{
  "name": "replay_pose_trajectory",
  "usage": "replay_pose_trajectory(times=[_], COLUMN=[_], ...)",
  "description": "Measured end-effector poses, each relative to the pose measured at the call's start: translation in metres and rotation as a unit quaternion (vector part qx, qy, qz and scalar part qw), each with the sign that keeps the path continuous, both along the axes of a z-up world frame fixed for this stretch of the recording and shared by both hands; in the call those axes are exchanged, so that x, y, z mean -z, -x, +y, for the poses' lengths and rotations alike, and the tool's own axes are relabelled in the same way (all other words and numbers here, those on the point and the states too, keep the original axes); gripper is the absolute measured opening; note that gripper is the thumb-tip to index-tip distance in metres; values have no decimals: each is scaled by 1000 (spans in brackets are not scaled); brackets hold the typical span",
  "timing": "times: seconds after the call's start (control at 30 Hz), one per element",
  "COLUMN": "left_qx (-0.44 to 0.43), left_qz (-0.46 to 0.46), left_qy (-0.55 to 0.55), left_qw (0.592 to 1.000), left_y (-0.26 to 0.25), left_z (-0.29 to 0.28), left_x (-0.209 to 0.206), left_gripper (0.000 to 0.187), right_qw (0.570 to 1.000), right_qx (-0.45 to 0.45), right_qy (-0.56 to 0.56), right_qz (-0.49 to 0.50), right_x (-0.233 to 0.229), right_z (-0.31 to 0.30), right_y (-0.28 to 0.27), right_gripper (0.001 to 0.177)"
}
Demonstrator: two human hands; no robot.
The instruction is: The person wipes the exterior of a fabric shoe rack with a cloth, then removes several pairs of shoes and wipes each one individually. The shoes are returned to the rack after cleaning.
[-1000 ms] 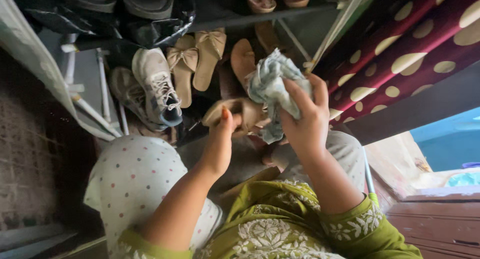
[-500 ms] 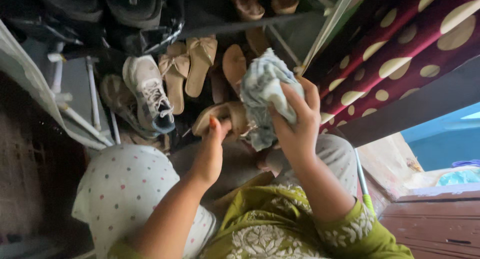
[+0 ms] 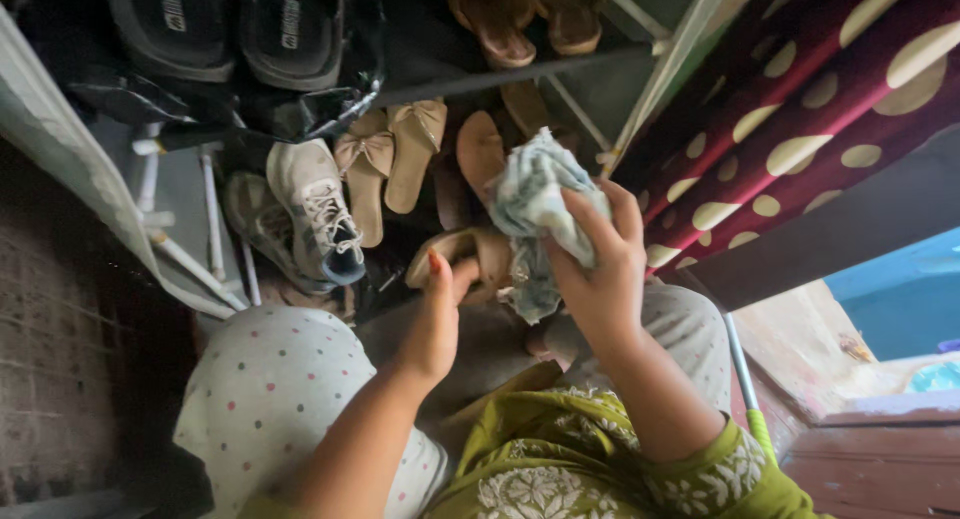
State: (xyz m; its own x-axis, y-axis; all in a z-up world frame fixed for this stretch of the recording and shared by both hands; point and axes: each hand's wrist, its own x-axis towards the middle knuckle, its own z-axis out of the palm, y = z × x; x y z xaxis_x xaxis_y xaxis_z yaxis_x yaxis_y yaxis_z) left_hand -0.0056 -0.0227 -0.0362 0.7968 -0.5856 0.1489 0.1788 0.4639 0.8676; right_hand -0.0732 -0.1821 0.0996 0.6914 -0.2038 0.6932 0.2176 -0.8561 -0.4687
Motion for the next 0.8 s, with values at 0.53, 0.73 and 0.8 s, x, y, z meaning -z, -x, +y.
replay_pose_trajectory(times=[0.53,0.73,0.8], left_qx=[-99,-180,-142], left_qz=[45,25,117], left_qy=[65,-33,9], left_qw=[992,983,983], left_y=[-6,-16,-20], left_z=[-19,-37,-30], left_x=[7,29,13], left_gripper=[47,57,51], right_qw=[982,979,984], right_qx=[-105,-94,-84], right_qy=[130,162,131], right_qz=[83,87,87], right_x=[-1,9,15], right_z=[42,25,19], right_y=[4,3,3], right_gripper=[59,50,49])
